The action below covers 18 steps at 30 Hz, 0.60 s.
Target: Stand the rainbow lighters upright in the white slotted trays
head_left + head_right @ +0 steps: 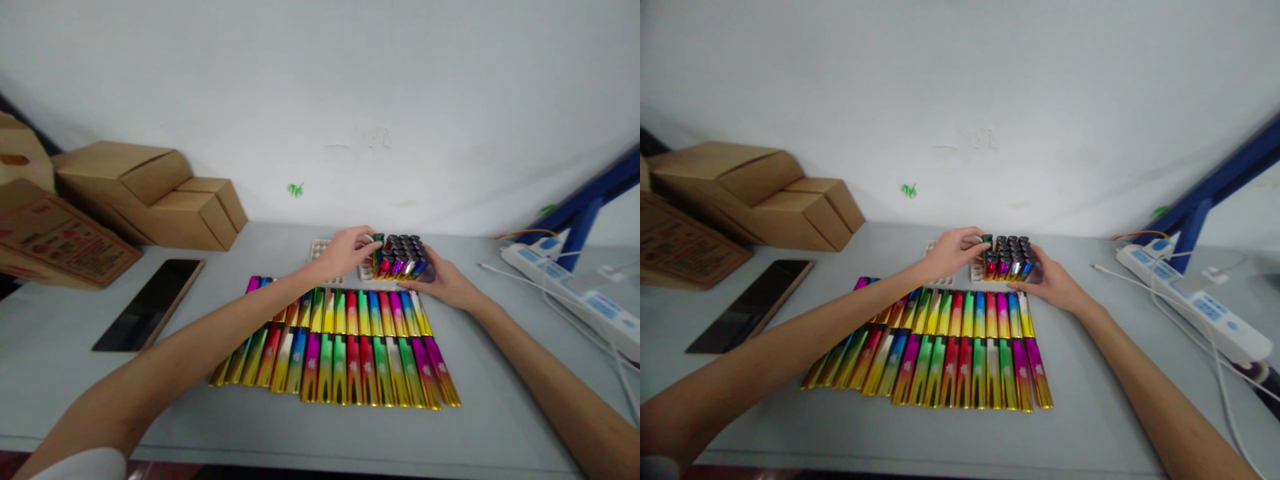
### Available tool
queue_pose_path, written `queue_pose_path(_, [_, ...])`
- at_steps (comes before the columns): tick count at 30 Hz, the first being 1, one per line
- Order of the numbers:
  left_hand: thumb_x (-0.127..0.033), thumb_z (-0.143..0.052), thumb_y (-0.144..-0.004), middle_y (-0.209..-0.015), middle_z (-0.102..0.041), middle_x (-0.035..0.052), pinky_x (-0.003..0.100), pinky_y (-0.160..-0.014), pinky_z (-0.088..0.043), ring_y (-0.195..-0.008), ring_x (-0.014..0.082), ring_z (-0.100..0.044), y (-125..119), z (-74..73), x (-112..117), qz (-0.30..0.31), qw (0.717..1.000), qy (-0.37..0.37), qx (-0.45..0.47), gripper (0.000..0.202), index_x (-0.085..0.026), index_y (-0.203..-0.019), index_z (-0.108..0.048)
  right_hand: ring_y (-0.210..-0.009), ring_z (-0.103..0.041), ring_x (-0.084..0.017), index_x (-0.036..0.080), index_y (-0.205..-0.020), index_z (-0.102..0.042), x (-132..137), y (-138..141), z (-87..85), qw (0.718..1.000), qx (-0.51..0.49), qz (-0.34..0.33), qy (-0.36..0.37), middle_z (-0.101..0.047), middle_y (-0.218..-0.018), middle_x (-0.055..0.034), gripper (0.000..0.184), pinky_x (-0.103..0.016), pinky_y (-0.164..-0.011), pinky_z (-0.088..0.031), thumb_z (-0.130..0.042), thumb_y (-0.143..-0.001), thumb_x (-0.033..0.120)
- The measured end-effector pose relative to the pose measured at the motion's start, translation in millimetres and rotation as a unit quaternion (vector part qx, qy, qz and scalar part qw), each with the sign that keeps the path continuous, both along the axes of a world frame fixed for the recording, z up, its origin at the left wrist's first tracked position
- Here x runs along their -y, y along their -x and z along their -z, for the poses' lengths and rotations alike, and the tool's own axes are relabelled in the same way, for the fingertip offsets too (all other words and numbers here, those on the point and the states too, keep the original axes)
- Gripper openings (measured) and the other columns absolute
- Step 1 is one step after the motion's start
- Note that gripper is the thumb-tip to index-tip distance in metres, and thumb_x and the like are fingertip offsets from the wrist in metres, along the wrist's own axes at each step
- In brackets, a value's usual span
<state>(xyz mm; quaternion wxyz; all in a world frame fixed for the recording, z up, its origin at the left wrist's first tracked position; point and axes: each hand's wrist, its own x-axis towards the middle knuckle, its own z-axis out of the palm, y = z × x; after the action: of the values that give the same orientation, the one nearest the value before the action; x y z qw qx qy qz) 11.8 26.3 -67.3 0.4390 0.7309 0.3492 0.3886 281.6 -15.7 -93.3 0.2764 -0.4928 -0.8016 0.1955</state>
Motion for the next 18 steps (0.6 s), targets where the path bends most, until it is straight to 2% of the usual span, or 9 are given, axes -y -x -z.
queue_pose_path(4, [-0.032, -0.065, -0.092, -0.094, -0.079, 0.0122, 0.035, -0.079, -0.061, -0.089, 0.0228, -0.077, 2.7, -3.2, -0.9, 0.012, 0.999, -0.032, -0.042, 0.024, -0.014, -0.107, -0.067, -0.133, -0.057, -0.038, 0.020, -0.153, -0.037, -0.2, 0.0, 0.9, 1.000, 0.003, 0.005, -0.003, -0.057, -0.149, -0.0154, 0.095, -0.057, -0.115, -0.044, -0.080, -0.076, 0.057])
queue_pose_path(8, [-0.026, -0.060, -0.092, -0.094, -0.079, 0.0113, 0.033, -0.082, -0.060, -0.090, 0.0212, -0.076, 6.8, -9.4, -1.6, 0.063, 0.993, -0.046, -0.083, 0.026, -0.014, -0.114, -0.067, -0.135, -0.056, -0.037, 0.021, -0.153, -0.037, -0.3, -0.2, 1.7, 1.000, 0.000, -0.001, -0.012, -0.055, -0.151, -0.0147, 0.092, -0.056, -0.116, -0.042, -0.078, -0.078, 0.057])
queue_pose_path(12, [-0.023, -0.057, -0.092, -0.102, -0.079, 0.0133, 0.034, -0.087, -0.058, -0.097, 0.0219, -0.076, 9.1, -12.6, -2.7, 0.105, 0.984, -0.068, -0.124, 0.035, -0.012, -0.124, -0.067, -0.134, -0.057, -0.037, 0.020, -0.152, -0.038, -0.1, -0.5, 1.8, 1.000, 0.004, 0.003, -0.013, -0.055, -0.150, -0.0155, 0.092, -0.055, -0.116, -0.043, -0.079, -0.078, 0.057])
queue_pose_path(15, [-0.020, -0.056, -0.089, -0.100, -0.080, 0.0112, 0.035, -0.085, -0.058, -0.092, 0.0223, -0.076, 9.3, -13.4, -3.0, 0.126, 0.975, -0.089, -0.158, 0.033, -0.014, -0.118, -0.071, -0.133, -0.058, -0.037, 0.019, -0.152, -0.039, 0.3, 0.0, 0.8, 1.000, 0.006, 0.007, -0.008, -0.057, -0.149, -0.0161, 0.093, -0.055, -0.115, -0.043, -0.078, -0.078, 0.058])
queue_pose_path(18, [-0.018, -0.055, -0.087, -0.096, -0.080, 0.0088, 0.034, -0.080, -0.057, -0.086, 0.0225, -0.076, 8.6, -15.3, -3.2, 0.122, 0.970, -0.120, -0.171, 0.028, -0.017, -0.108, -0.074, -0.133, -0.058, -0.037, 0.020, -0.151, -0.040, 0.8, 1.0, -0.8, 1.000, -0.002, 0.001, -0.007, -0.058, -0.147, -0.0160, 0.092, -0.056, -0.115, -0.044, -0.078, -0.078, 0.059])
